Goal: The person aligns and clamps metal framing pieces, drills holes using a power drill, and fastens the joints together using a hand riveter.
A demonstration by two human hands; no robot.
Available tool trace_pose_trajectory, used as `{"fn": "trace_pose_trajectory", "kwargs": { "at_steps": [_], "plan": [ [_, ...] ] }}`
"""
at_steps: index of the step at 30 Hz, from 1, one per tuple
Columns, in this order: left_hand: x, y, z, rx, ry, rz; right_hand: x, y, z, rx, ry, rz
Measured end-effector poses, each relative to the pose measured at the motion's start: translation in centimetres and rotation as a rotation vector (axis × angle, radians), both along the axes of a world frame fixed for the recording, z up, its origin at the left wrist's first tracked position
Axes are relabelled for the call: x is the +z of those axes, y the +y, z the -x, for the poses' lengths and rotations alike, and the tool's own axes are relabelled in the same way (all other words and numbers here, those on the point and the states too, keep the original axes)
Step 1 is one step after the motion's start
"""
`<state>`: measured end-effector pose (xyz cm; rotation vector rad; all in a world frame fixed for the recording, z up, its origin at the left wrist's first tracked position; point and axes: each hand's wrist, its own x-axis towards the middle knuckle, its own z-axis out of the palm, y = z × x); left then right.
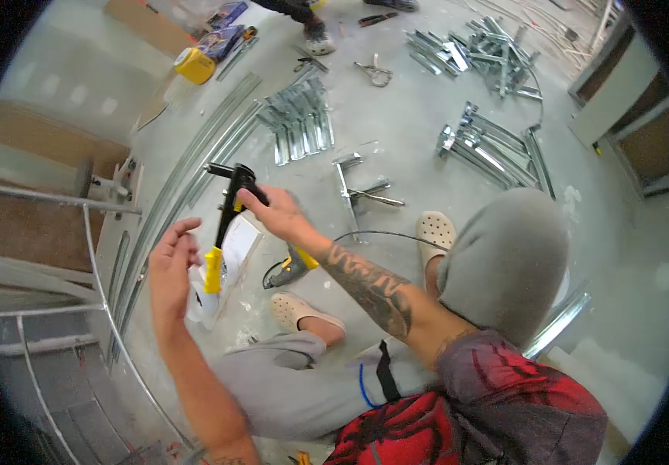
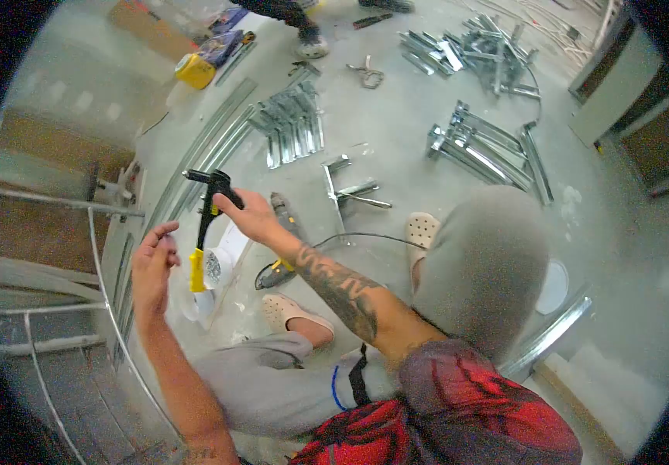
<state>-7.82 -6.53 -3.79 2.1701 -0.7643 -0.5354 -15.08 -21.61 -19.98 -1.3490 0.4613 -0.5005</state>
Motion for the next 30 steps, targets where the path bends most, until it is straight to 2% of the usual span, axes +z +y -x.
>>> {"fn": "trace_pose_trajectory", "kwargs": {
  "at_steps": [1, 3, 5, 6, 7, 8, 9, 11, 15, 19, 22, 24, 28, 30],
  "plan": [
    [-0.6, -0.1, 0.8, -0.002, -0.081, 0.067, 0.0, -0.2, 0.5, 0.026, -0.013, 0.006],
    [-0.8, -1.7, 1.5, 0.047, -0.053, 0.426, 0.5, 0.3, 1.0, 0.112, -0.104, 0.098],
    [-0.8, -2.8, 1.0, 0.017, 0.067, 0.725, 1.5, 0.7, 1.6, 0.201, -0.138, 0.05],
    [-0.8, -3.2, 1.0, 0.033, 0.081, 0.79, 1.5, 0.9, 1.4, 0.232, -0.164, 0.055],
    [-0.7, -3.7, 1.3, 0.044, 0.102, 0.858, 1.1, 1.1, 1.2, 0.281, -0.19, -0.079],
    [-0.4, -4.0, 1.7, 0.056, 0.133, 0.884, 0.7, 1.3, 1.1, 0.323, -0.208, -0.214],
    [-0.1, -4.0, 2.0, 0.06, 0.119, 0.886, 0.8, 1.3, 1.1, 0.333, -0.217, -0.212],
    [0.4, -4.5, 2.2, 0.017, 0.034, 0.906, 1.0, 1.1, 1.0, 0.402, -0.36, -0.397],
    [0.7, -4.7, 2.2, 0.025, 0.037, 0.919, 1.3, 0.7, 0.6, 0.436, -0.383, -0.339],
    [1.0, -4.5, 2.1, 0.029, 0.026, 0.914, 1.9, 0.2, 0.9, 0.474, -0.399, -0.348],
    [1.2, -4.2, 1.8, 0.003, -0.039, 0.818, 1.7, -0.1, 0.7, 0.51, -0.365, -0.314],
    [1.3, -4.1, 1.8, 0.007, -0.063, 0.626, 1.4, -0.1, 0.5, 0.47, -0.351, -0.265],
    [1.7, -4.0, 2.6, -0.064, 0.055, 0.697, 1.3, -0.7, 0.8, 0.484, -0.396, -0.372],
    [1.4, -1.3, 0.1, -0.253, 0.06, 0.07, 1.2, -1.0, 0.7, 0.462, -0.453, -0.581]
  ]
}}
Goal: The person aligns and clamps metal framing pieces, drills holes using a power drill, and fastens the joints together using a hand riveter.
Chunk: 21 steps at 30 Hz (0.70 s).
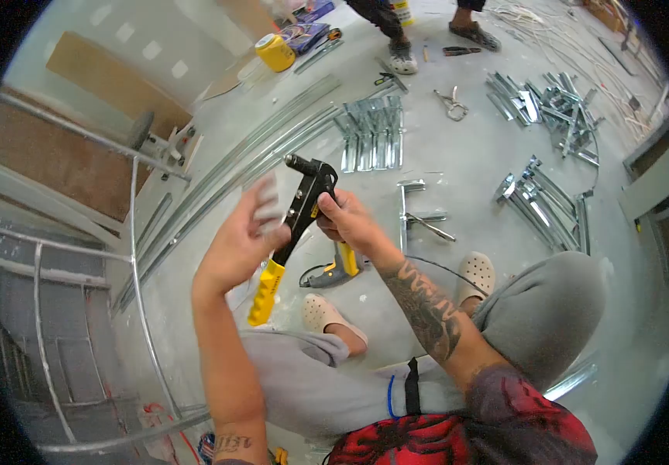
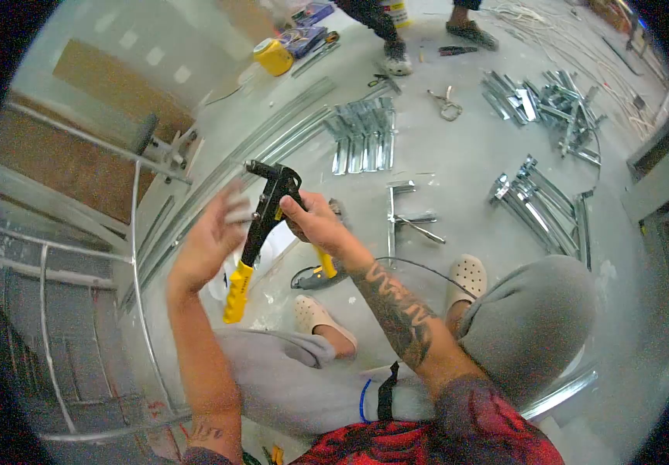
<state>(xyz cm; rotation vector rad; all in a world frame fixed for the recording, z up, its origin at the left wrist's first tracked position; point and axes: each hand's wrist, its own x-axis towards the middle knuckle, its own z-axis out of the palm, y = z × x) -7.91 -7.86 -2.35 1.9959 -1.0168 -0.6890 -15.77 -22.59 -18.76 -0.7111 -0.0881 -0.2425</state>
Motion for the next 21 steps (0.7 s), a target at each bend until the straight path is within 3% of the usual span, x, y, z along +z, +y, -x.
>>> {"fn": "trace_pose_trajectory", "kwargs": {
  "at_steps": [3, 5, 7, 9, 10, 12, 13, 14, 15, 16, 17, 19, 20, 21],
  "plan": [
    [0.3, 0.9, 0.4, -0.008, -0.036, -0.463, 0.3, -0.9, 0.0, -0.043, -0.018, -0.183],
    [-0.3, 0.3, 0.1, 0.01, 0.027, -0.417, 0.2, -1.7, 0.8, -0.037, -0.078, -0.156],
    [-1.8, -0.6, 0.3, 0.022, 0.095, -0.377, 3.5, -1.8, 3.1, 0.145, -0.143, -0.618],
    [-5.4, -0.9, -0.2, -0.014, 0.39, -0.254, 1.6, -2.0, 2.6, 0.105, -0.216, -0.592],
    [-7.8, -1.4, -0.6, -0.02, 0.392, -0.243, 0.1, -2.0, 1.9, 0.087, -0.29, -0.56],
    [-13.7, -3.4, 0.4, 0.188, 0.21, -0.228, -3.8, -2.2, -0.7, -0.245, 0.148, -0.274],
    [-17.6, -3.2, -0.2, 0.135, 0.077, -0.246, -5.3, -2.2, -1.3, -0.405, 0.351, -0.071],
    [-18.9, -3.5, 0.7, 0.117, 0.175, -0.217, -6.6, -2.3, -1.0, -0.41, 0.356, -0.077],
    [-19.9, -3.5, 2.0, 0.198, 0.489, -0.248, -7.5, -2.6, -0.6, -0.497, 0.569, 0.018],
    [-24.0, -2.9, 2.8, 0.105, 0.19, -0.17, -8.5, -2.9, -0.3, -0.579, 0.784, 0.115],
    [-24.4, -3.0, 4.5, 0.098, 0.194, -0.18, -9.9, -2.9, -0.2, -0.582, 0.792, 0.105],
    [-24.7, -2.8, 7.3, -0.023, 0.326, -0.212, -13.5, -2.2, -0.1, -0.689, 1.126, 0.395],
    [-25.8, -2.2, 7.7, -0.027, 0.333, -0.217, -15.8, -1.6, -0.1, -0.631, 1.101, 0.48],
    [-27.7, -1.4, 7.7, 0.127, 0.717, -0.205, -15.8, -1.0, 0.8, -0.628, 1.11, 0.478]
  ]
}}
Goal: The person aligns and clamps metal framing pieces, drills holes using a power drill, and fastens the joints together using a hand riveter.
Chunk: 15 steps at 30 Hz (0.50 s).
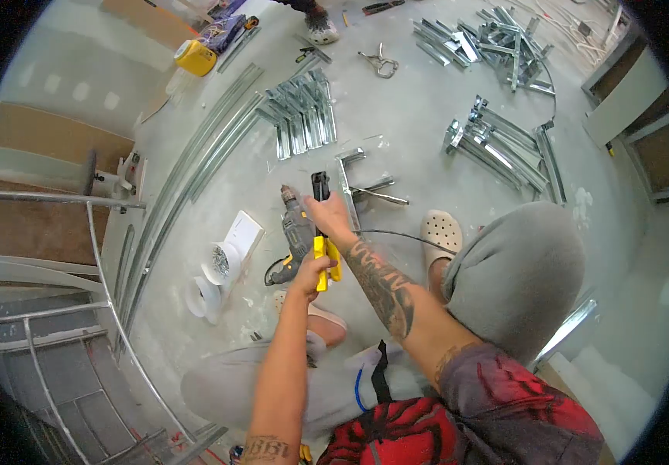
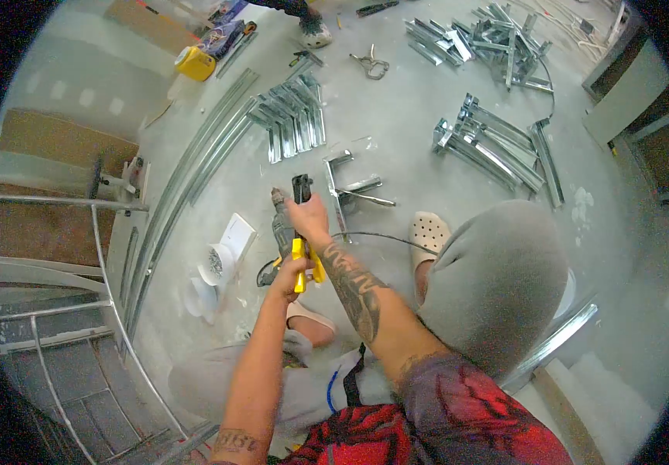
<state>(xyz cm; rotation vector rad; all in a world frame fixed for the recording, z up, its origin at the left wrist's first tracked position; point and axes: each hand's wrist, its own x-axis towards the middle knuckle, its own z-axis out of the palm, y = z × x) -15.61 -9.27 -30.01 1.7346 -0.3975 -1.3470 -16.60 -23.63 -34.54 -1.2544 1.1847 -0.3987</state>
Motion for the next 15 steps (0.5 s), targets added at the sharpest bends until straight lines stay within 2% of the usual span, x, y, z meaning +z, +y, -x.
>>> {"fn": "trace_pose_trajectory", "kwargs": {
  "at_steps": [1, 2, 4, 9, 13, 15],
  "plan": [
    [-0.9, 0.3, 0.1, 0.192, 0.36, -0.026, 0.4, 0.5, 1.1, 0.023, -0.033, -0.057],
    [-1.7, 0.6, 0.1, 0.187, 0.362, -0.031, 0.9, 0.7, 1.9, 0.04, -0.068, -0.115],
    [-2.7, 1.2, 0.1, 0.309, 0.586, 0.043, -0.6, 1.3, 2.4, 0.083, -0.011, -0.102],
    [-3.8, 1.2, 0.2, 0.239, 0.627, 0.02, -1.4, 1.6, 3.5, 0.027, -0.051, -0.132],
    [-5.5, 1.6, 0.1, 0.24, 0.569, 0.04, -2.3, 1.7, 3.5, 0.007, -0.055, -0.089],
    [-6.1, 1.5, -0.6, 0.248, 0.472, -0.051, -3.0, 1.3, 3.2, -0.011, -0.114, -0.057]
  ]
}}
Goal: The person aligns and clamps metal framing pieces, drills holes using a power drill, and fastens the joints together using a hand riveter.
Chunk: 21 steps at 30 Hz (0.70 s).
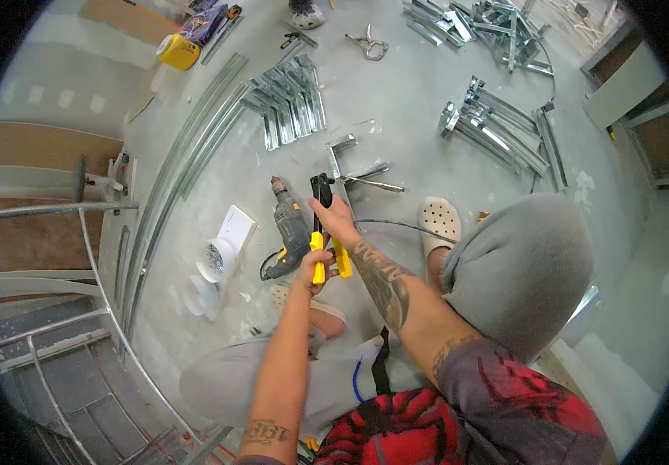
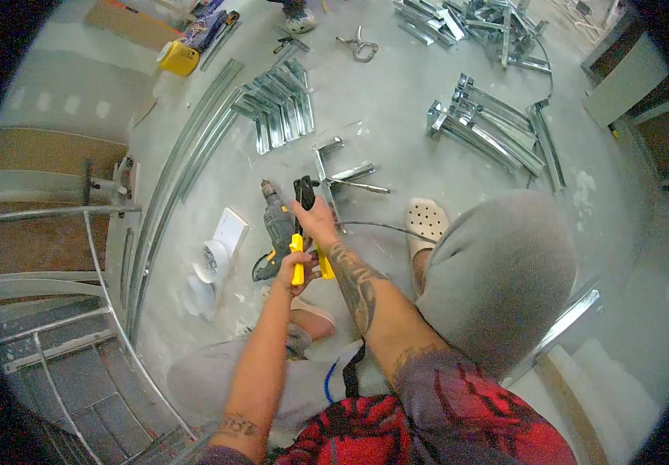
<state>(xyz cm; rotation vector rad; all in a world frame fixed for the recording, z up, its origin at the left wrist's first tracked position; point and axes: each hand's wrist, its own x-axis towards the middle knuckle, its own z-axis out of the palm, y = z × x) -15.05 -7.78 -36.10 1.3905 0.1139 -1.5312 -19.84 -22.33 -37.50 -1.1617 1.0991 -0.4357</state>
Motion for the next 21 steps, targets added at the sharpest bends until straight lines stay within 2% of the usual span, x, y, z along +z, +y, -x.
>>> {"fn": "trace_pose_trajectory", "kwargs": {
  "at_steps": [2, 4, 6, 7, 9, 11, 13, 14, 16, 17, 19, 20, 21],
  "plan": [
    [2.5, -1.3, 0.8, 0.002, 0.006, 0.026, -0.4, -0.3, -0.2, 0.0, -0.003, -0.01],
    [2.8, -2.0, 0.8, 0.002, 0.013, 0.051, -1.4, -0.1, -0.3, -0.003, -0.004, -0.02],
    [2.8, -2.7, 0.7, -0.192, -0.227, -0.096, -2.0, 0.1, 0.0, -0.107, -0.17, -0.2],
    [2.8, -2.8, 1.0, -0.194, -0.224, -0.096, -2.0, 0.2, 0.6, -0.109, -0.168, -0.201],
    [2.4, -2.9, 1.5, -0.132, -0.164, -0.137, -2.0, 0.7, 2.0, -0.002, -0.062, -0.277],
    [1.9, -2.9, 1.4, -0.158, -0.175, -0.115, -1.7, 0.3, 2.5, 0.076, -0.128, -0.301],
    [2.8, -3.4, 1.7, -0.133, -0.181, -0.21, 1.3, -0.6, 3.5, 0.132, -0.09, -0.368],
    [3.2, -3.7, 1.8, -0.133, -0.182, -0.213, 0.9, -0.7, 3.3, 0.133, -0.092, -0.371],
    [3.7, -4.5, 2.2, -0.181, -0.142, -0.422, -2.4, -0.1, 2.2, 0.071, -0.264, -0.503],
    [3.3, -4.4, 2.6, -0.182, -0.142, -0.423, -3.5, 0.1, 1.8, 0.069, -0.265, -0.504],
    [0.8, -3.6, 3.6, -0.039, -0.242, -0.238, -4.5, 0.3, 1.7, 0.071, -0.271, -0.559],
    [-0.5, -3.3, 3.8, -0.018, -0.358, -0.216, -4.6, 0.4, 1.9, 0.069, -0.268, -0.556],
    [-1.1, -3.4, 3.6, -0.017, -0.356, -0.214, -4.7, 0.7, 1.9, 0.02, -0.347, -0.606]
  ]
}}
